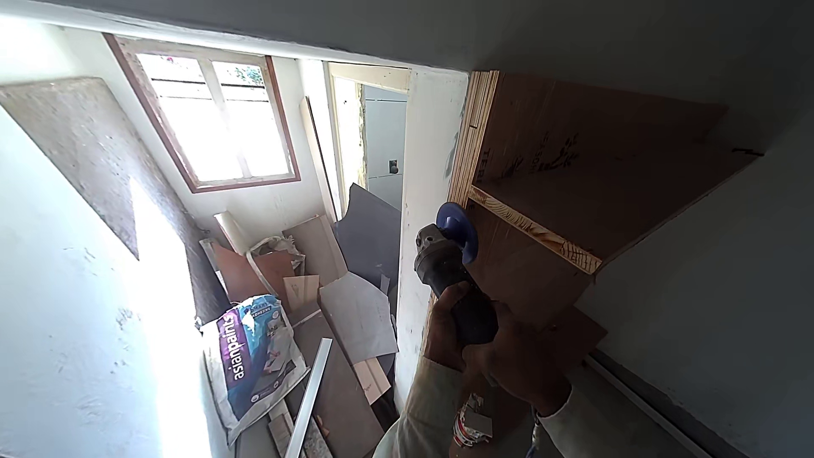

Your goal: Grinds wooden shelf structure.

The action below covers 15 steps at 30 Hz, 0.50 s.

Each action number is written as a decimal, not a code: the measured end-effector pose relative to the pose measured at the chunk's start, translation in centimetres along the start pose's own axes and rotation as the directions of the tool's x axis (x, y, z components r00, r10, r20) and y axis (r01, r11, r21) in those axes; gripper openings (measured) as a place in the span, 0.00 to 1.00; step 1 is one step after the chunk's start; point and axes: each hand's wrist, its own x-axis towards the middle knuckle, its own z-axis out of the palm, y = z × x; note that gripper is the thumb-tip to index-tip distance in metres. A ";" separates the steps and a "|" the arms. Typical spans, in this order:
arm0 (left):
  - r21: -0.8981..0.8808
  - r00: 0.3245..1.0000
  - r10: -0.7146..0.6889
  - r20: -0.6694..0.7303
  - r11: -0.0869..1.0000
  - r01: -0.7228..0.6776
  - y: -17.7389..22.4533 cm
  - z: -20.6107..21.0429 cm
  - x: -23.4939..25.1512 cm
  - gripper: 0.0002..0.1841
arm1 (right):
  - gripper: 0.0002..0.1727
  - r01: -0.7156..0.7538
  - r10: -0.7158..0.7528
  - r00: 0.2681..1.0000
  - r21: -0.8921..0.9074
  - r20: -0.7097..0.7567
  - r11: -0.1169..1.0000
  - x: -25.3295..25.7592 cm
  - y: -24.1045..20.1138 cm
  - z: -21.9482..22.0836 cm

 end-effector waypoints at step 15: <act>0.074 0.998 -0.056 0.011 0.996 0.055 3.2 4.0 0.9 0.09 | 0.40 -0.060 0.061 0.997 -0.024 0.038 0.998 1.0 -3.2 -3.5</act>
